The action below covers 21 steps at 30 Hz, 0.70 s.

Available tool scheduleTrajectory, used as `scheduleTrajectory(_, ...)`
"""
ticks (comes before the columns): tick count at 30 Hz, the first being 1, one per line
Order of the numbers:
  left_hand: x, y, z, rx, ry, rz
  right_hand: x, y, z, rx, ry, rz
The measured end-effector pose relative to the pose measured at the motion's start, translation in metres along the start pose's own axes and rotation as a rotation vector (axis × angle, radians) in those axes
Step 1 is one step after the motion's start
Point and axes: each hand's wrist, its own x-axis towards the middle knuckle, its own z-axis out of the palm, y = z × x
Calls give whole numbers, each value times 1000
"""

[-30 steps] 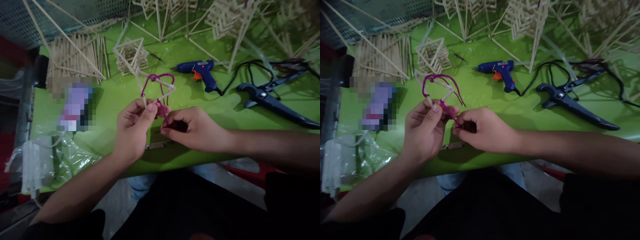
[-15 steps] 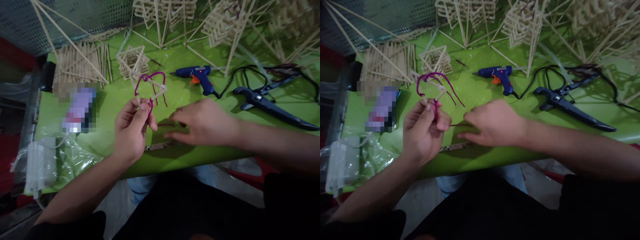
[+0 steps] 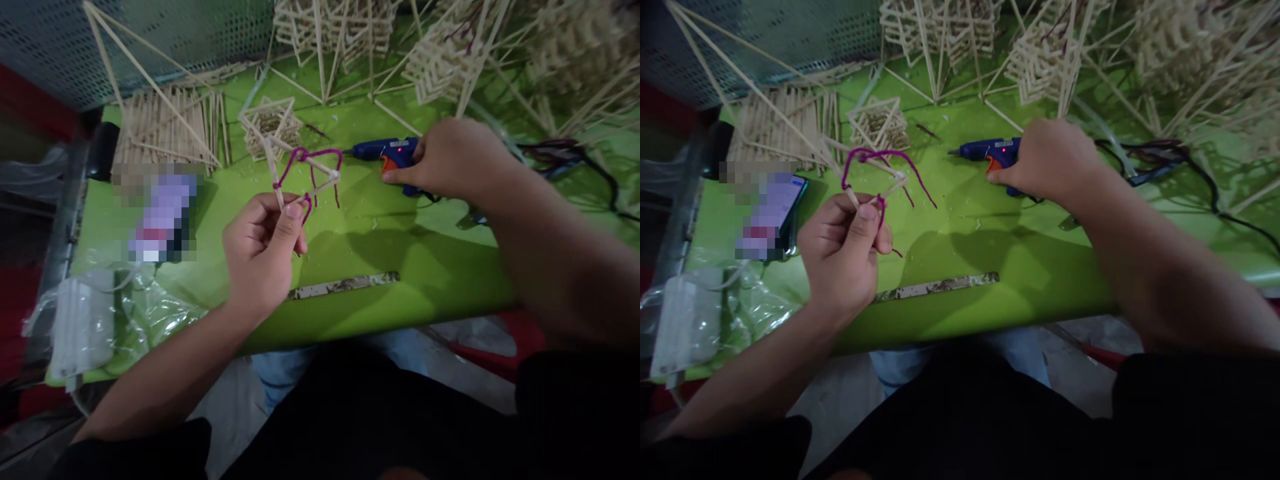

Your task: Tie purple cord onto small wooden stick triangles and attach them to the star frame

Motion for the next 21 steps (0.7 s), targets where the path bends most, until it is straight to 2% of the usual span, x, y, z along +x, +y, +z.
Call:
scheduleTrajectory(2, 1, 0, 0, 0, 4, 11, 1, -3, -9, 7, -79, 18)
scheduleTrajectory(5, 3, 1, -1, -8, 8, 27, -1, -8, -27, 59, -113, 101)
scheduleTrajectory(7, 5, 2, -1, -12, 18, 34, -3, -11, -37, 199, -132, 166)
scheduleTrajectory(10, 8, 2, -3, -9, 40, 15, -6, -14, -44, 540, -145, 248)
scheduleTrajectory(12, 10, 0, -5, -17, 54, 9, -10, -17, -43, 788, -44, 164)
scheduleTrajectory(15, 12, -4, -7, -17, 68, -5, -20, -23, -35, 1147, 93, -90)
scheduleTrajectory(18, 14, -5, -8, 0, 70, -27, -37, -33, -27, 1275, -105, -144)
scheduleTrajectory(19, 14, -5, -8, 6, 70, -28, -44, -36, -25, 1255, -185, -185)
scheduleTrajectory(21, 15, -3, -7, 15, 71, -24, -58, -43, -24, 1189, -258, -305)
